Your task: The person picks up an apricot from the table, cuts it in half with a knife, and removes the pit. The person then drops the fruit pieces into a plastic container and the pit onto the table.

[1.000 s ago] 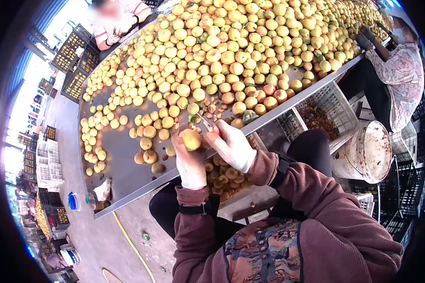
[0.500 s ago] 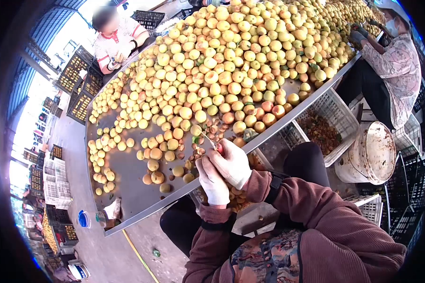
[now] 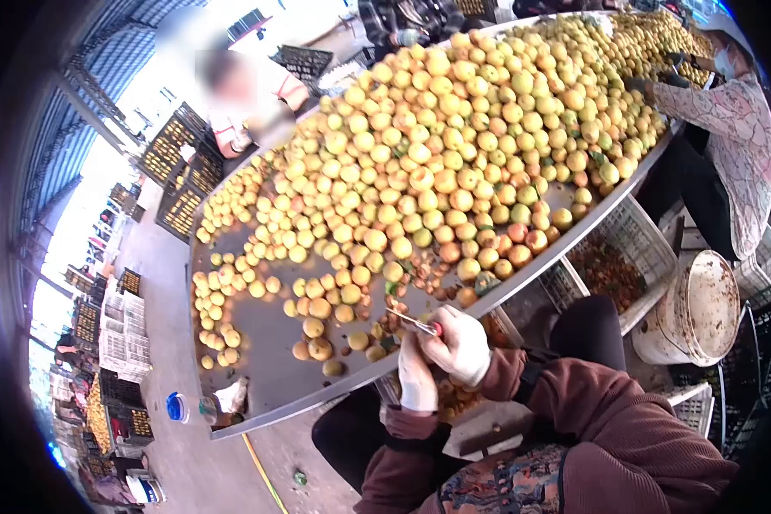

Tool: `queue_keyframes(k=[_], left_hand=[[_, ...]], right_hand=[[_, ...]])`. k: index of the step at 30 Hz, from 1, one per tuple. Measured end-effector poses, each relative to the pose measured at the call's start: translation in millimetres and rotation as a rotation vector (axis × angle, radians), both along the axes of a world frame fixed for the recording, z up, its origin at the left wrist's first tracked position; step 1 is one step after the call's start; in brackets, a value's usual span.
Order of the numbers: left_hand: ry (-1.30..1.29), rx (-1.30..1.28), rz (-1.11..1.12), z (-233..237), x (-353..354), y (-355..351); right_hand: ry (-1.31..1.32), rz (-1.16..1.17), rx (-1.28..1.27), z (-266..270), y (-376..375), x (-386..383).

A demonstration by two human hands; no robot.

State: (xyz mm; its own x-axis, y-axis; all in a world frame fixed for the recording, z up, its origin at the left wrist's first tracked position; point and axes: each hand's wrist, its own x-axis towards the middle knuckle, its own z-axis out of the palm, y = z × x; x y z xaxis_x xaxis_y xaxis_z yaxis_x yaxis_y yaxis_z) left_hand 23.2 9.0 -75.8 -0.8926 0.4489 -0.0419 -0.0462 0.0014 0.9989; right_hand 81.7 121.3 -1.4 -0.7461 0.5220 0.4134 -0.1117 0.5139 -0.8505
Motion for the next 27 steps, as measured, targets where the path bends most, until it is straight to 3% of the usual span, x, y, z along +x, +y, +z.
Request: queue_keyframes(k=[1, 2, 3, 5, 9, 10, 11, 14, 17, 18, 23, 25, 27], left_hand=[[0.389, -0.132, 0.014, 29, 7, 3], [0.371, -0.110, 0.096, 34, 11, 11], [0.393, -0.134, 0.175, 61, 23, 19], [0.415, -0.120, 0.190, 65, 26, 23], [0.599, -0.260, 0.128, 53, 25, 18], [0.233, 0.062, 0.126, 10, 15, 17], [-0.088, 0.279, 0.112, 10, 14, 16], [-0.338, 0.302, 0.145, 28, 18, 8], [-0.470, 0.304, 0.162, 17, 19, -7], [-0.590, 0.439, 0.075, 15, 18, -14], [-0.503, 0.437, -0.046, 0, 20, -32], [-0.832, 0.718, -0.063, -13, 14, -28], [-0.746, 0.710, -0.020, -25, 13, -25]], right_hand=[[0.013, -0.015, -0.144, 1, -2, -3], [-0.009, -0.027, -0.326, -10, -4, -11], [-0.022, -0.062, -0.377, -4, -3, -12], [-0.035, -0.070, -0.456, 7, -7, -11], [0.028, -0.084, -0.152, 20, -6, -7], [0.019, -0.087, -0.090, 21, -7, -7], [0.041, -0.076, -0.028, 19, -7, -7], [0.052, -0.088, 0.069, 22, -14, -5], [0.083, -0.106, 0.216, 18, -22, -9], [0.100, -0.087, 0.226, 16, -24, -9], [0.021, -0.045, 0.350, 9, -29, -2], [0.055, 0.082, 0.371, 12, -27, -1], [0.015, 0.084, 0.354, 11, -27, 2]])
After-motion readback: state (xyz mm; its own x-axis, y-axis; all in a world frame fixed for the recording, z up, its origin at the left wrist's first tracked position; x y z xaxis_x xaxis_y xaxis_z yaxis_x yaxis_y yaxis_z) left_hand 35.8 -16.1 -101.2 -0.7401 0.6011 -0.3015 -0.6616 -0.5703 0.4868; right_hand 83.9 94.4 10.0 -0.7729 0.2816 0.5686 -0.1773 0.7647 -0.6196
